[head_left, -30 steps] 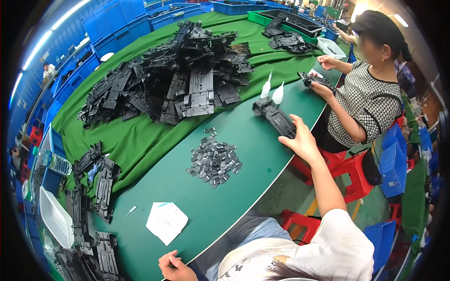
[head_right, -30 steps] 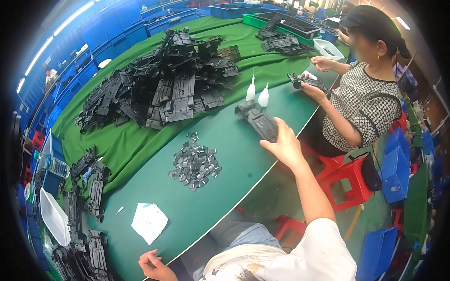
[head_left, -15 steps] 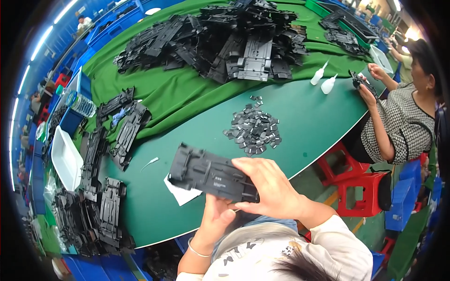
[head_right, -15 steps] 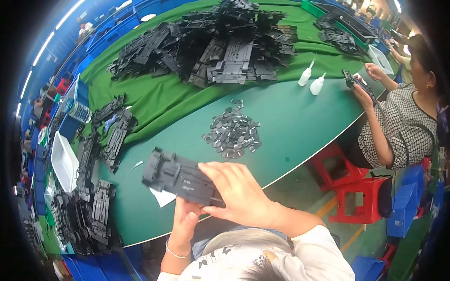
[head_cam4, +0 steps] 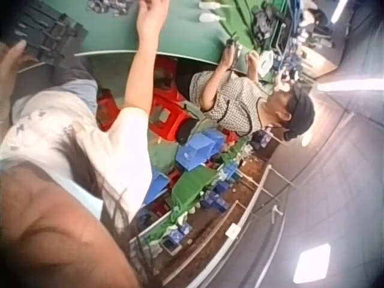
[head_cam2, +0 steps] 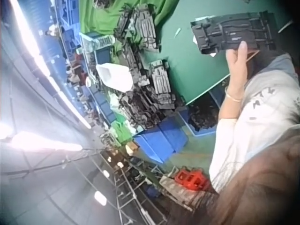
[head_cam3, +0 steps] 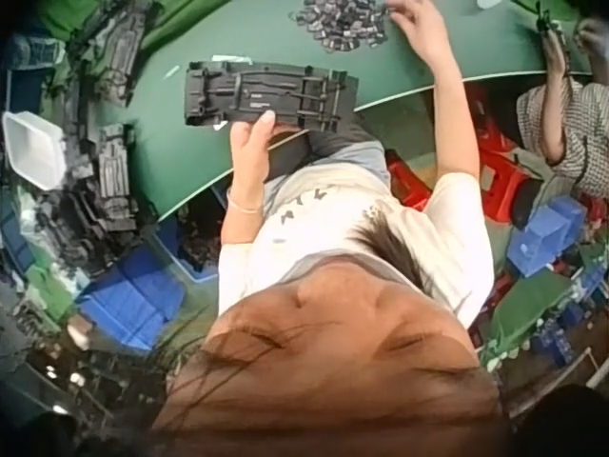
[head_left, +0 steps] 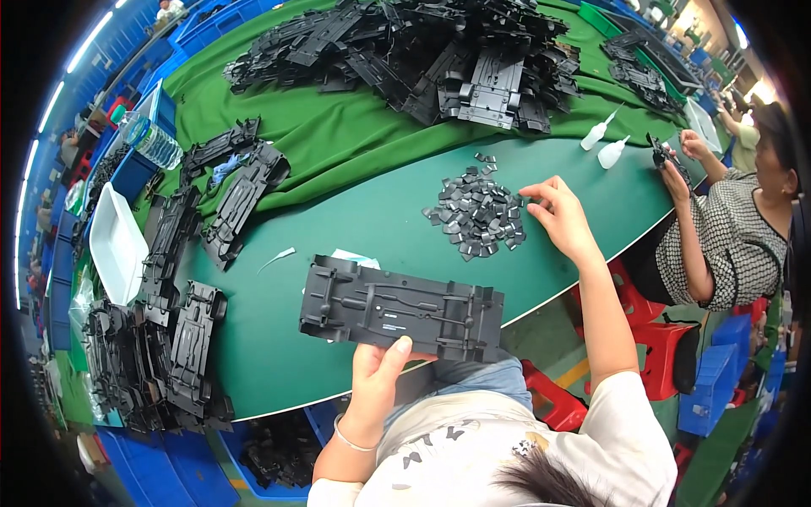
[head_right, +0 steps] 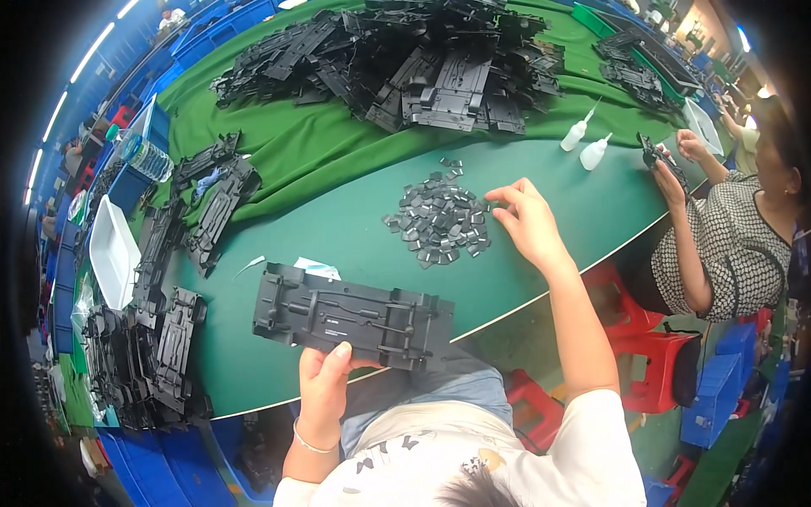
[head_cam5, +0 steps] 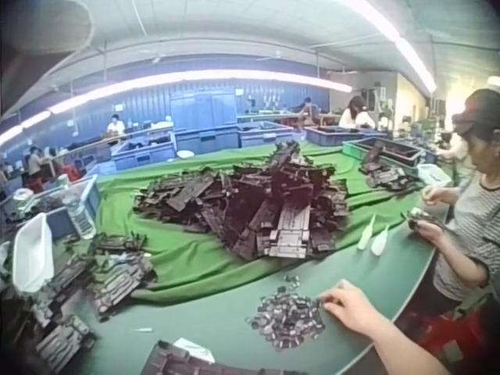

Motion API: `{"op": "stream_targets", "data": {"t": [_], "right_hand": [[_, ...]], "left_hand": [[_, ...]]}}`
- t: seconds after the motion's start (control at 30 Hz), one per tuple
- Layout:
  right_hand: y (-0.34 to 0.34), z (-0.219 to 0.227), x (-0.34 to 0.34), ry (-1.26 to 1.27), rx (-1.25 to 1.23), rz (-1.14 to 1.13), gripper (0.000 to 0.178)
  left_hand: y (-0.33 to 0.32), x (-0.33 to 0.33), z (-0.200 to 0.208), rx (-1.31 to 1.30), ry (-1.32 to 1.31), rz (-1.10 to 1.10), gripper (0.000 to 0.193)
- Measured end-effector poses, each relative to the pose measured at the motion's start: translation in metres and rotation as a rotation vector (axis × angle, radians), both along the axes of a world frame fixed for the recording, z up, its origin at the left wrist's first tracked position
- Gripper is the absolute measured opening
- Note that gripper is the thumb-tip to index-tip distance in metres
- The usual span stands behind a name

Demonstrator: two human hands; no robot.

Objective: Assembling small plastic parts onto a toy car chassis.

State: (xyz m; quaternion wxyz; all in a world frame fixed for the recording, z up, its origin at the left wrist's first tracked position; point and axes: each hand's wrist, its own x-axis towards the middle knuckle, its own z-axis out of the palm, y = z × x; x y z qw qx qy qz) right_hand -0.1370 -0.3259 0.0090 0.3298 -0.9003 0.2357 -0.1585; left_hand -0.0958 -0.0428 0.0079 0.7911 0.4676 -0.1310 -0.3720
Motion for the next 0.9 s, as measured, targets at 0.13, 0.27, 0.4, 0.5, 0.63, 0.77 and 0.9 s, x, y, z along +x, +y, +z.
{"op": "stream_targets", "data": {"t": [0.13, 0.27, 0.4, 0.5, 0.63, 0.77, 0.9], "right_hand": [[0.006, -0.009, 0.002, -0.050, -0.051, -0.010, 0.017], [0.005, -0.013, 0.005, -0.071, -0.037, -0.043, 0.014], [0.006, -0.014, 0.008, -0.112, -0.010, -0.050, 0.013], [0.001, -0.019, 0.006, -0.178, 0.099, -0.099, 0.011], [-0.005, -0.029, 0.004, -0.262, 0.195, -0.156, 0.011], [-0.003, -0.025, -0.003, -0.355, 0.208, -0.140, 0.016], [0.000, -0.017, -0.005, -0.329, 0.227, -0.203, 0.012]], "left_hand": [[0.003, -0.002, 0.001, 0.034, -0.029, 0.097, 0.026], [0.003, 0.004, 0.000, 0.057, -0.070, 0.098, 0.027], [0.000, 0.011, 0.000, 0.048, -0.089, 0.096, 0.027], [-0.001, 0.013, 0.003, 0.036, -0.089, 0.096, 0.028], [-0.001, 0.016, 0.002, 0.179, -0.064, 0.274, 0.020], [0.025, 0.021, 0.005, 0.007, -0.250, 0.527, 0.027], [0.066, 0.051, -0.005, 0.206, -0.308, 0.673, 0.026]]}}
